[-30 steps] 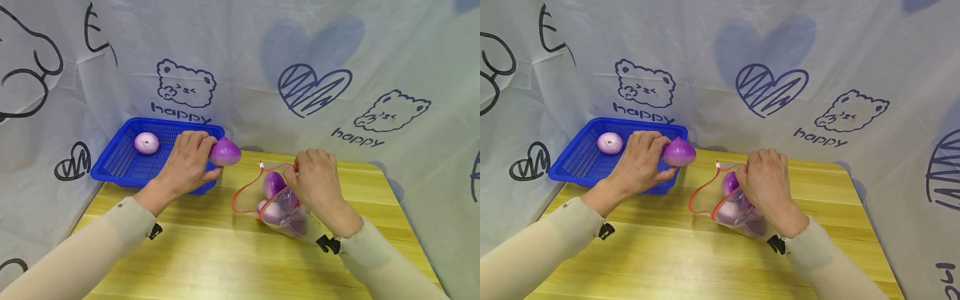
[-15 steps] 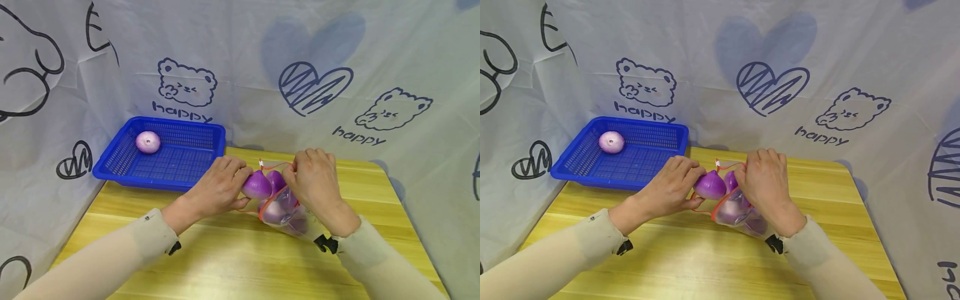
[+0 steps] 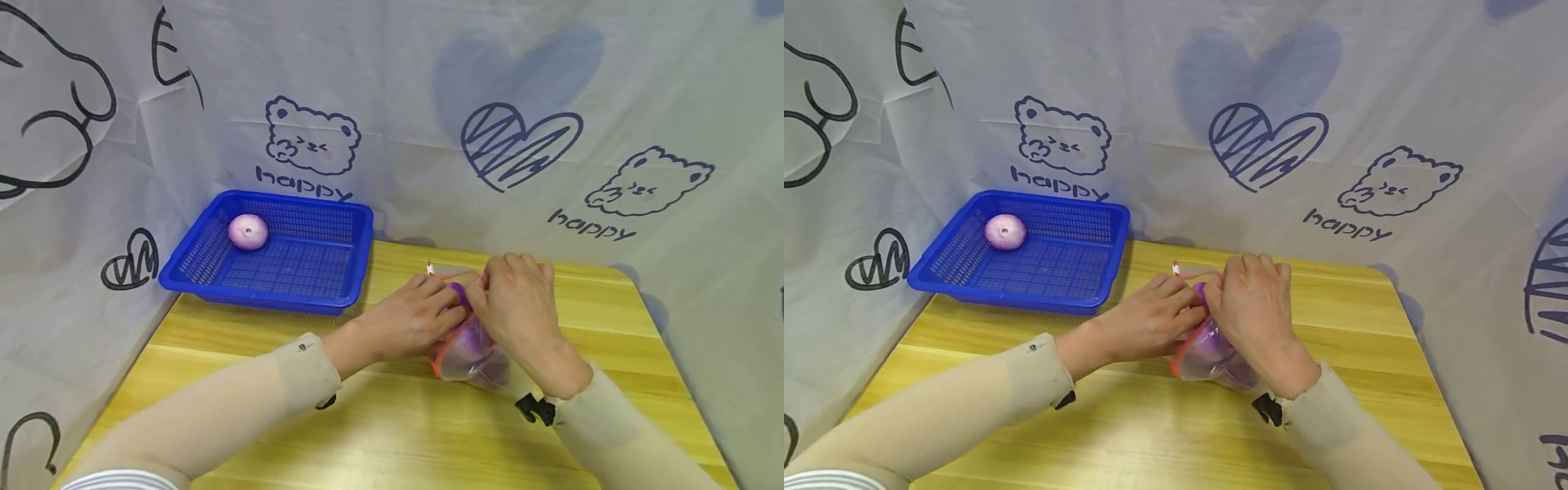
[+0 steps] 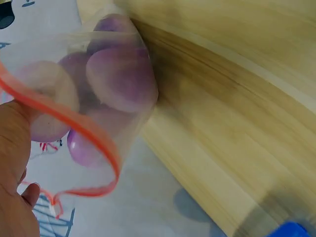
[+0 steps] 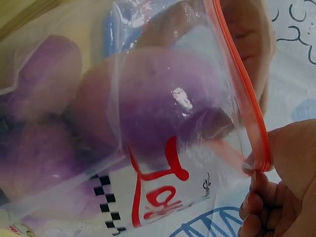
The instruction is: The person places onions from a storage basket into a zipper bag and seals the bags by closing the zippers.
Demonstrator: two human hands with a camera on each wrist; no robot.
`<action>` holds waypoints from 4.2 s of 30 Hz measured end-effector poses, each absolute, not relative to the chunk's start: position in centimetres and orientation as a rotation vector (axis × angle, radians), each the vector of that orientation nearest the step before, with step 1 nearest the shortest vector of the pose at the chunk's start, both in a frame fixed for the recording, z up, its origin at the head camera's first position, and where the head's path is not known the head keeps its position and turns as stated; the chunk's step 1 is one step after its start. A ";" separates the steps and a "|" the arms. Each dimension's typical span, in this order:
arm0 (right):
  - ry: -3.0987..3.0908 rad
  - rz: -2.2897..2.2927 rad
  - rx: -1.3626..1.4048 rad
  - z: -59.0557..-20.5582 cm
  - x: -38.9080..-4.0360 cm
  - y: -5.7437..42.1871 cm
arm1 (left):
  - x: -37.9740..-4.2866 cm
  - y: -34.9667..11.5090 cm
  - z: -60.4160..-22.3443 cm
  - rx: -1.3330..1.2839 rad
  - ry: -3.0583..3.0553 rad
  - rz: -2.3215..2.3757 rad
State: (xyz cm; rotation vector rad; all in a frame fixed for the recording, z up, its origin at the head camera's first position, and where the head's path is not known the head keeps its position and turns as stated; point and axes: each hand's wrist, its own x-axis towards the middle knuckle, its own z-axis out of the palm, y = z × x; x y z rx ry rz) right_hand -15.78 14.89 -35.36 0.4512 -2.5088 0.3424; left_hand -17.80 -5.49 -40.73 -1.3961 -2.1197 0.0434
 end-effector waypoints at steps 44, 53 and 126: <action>-2.236 0.170 0.607 -37.7 -16.2 16.2 | -19.5 -9.6 -40.7 -1.131 -2.245 -0.059; -2.202 0.121 0.656 -38.3 -16.7 16.4 | -20.4 -14.2 -39.9 -0.984 -2.336 -0.138; -2.344 0.212 0.566 -40.0 -17.4 17.2 | -32.8 -35.7 -39.0 -0.883 -2.831 0.770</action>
